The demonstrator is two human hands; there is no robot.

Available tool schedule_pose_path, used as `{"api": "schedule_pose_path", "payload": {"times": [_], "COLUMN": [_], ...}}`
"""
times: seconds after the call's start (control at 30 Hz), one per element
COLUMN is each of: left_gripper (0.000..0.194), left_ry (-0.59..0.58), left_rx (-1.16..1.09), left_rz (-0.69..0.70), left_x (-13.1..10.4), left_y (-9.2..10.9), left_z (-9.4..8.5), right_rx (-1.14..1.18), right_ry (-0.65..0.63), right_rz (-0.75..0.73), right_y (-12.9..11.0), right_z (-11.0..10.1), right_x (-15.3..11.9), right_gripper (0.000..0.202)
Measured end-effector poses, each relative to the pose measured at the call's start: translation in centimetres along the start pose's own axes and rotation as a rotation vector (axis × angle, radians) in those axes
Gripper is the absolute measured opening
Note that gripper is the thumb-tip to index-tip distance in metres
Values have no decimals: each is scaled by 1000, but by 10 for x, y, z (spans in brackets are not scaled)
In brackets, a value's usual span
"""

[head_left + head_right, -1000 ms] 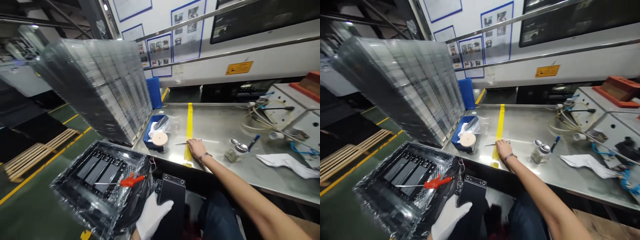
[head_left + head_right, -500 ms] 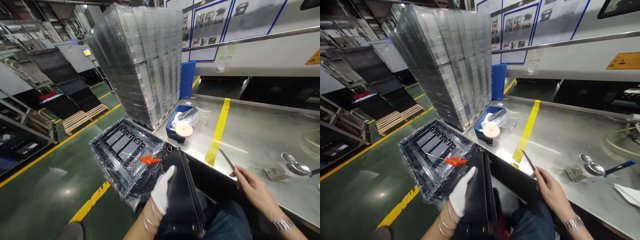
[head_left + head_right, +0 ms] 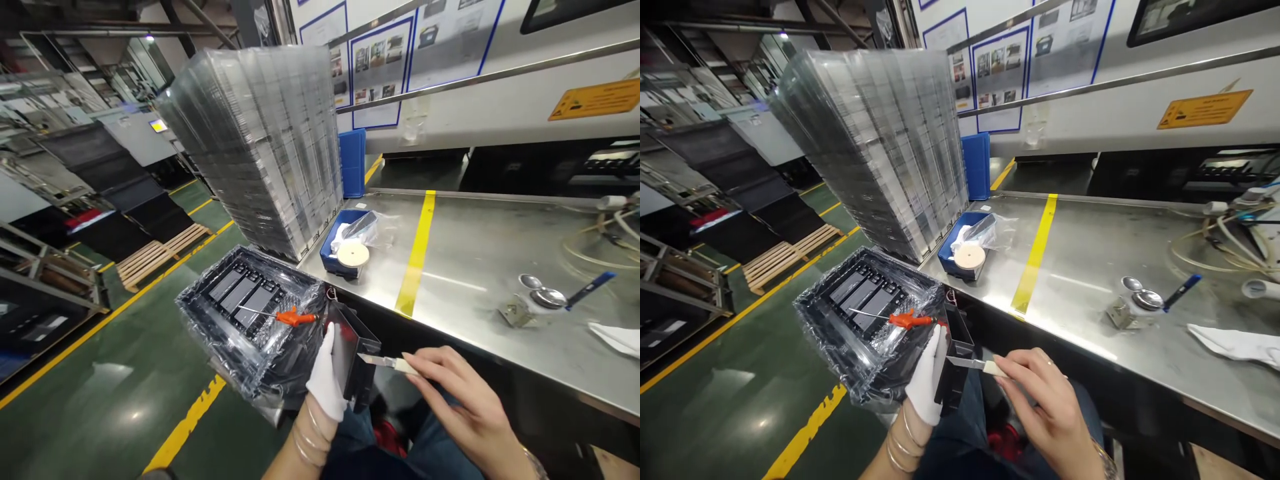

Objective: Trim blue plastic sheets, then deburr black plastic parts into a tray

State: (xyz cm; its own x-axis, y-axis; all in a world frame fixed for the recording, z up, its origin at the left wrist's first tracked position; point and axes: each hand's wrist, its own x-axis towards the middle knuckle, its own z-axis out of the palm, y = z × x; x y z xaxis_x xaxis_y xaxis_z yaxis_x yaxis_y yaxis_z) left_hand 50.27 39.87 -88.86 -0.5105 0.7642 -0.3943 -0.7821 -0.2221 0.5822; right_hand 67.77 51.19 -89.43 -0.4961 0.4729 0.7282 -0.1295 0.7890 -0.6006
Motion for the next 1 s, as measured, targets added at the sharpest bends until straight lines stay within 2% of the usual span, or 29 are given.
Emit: {"api": "schedule_pose_path", "payload": {"times": [0.1, 0.2, 0.23, 0.33, 0.5, 0.6, 0.73, 0.87, 0.93, 1.0], "left_gripper": [21, 35, 36, 35, 27, 29, 27, 31, 32, 32], "left_ry": [-13, -53, -74, -118, -77, -93, -86, -122, -134, -118], "left_rx": [-44, -125, -156, -229, -332, -340, -316, -252, -257, -277], "left_rz": [-67, -208, -245, -293, -210, -188, -180, -185, -158, -105], "left_x": [2, 6, 7, 7, 10, 13, 13, 11, 11, 12], "left_y": [7, 14, 15, 18, 17, 18, 21, 24, 24, 22], "left_z": [2, 3, 2, -3, -9, -13, -16, -13, -11, -10], "right_rx": [-38, -77, -64, 58, 190, 230, 221, 253, 225, 160], "right_ry": [52, 129, 101, -110, -384, -510, -431, -495, -378, -185], "right_rz": [72, 166, 179, 173, 254, 269, 248, 240, 211, 196], "right_y": [1, -4, -7, -20, -31, -30, -28, -30, -32, -33], "right_z": [-9, -25, -29, -34, -26, -24, -22, -22, -20, -16], "right_x": [-4, -6, -6, -6, -6, -5, -4, -6, -8, -11], "right_gripper": [24, 19, 17, 15, 20, 20, 23, 18, 15, 18]}}
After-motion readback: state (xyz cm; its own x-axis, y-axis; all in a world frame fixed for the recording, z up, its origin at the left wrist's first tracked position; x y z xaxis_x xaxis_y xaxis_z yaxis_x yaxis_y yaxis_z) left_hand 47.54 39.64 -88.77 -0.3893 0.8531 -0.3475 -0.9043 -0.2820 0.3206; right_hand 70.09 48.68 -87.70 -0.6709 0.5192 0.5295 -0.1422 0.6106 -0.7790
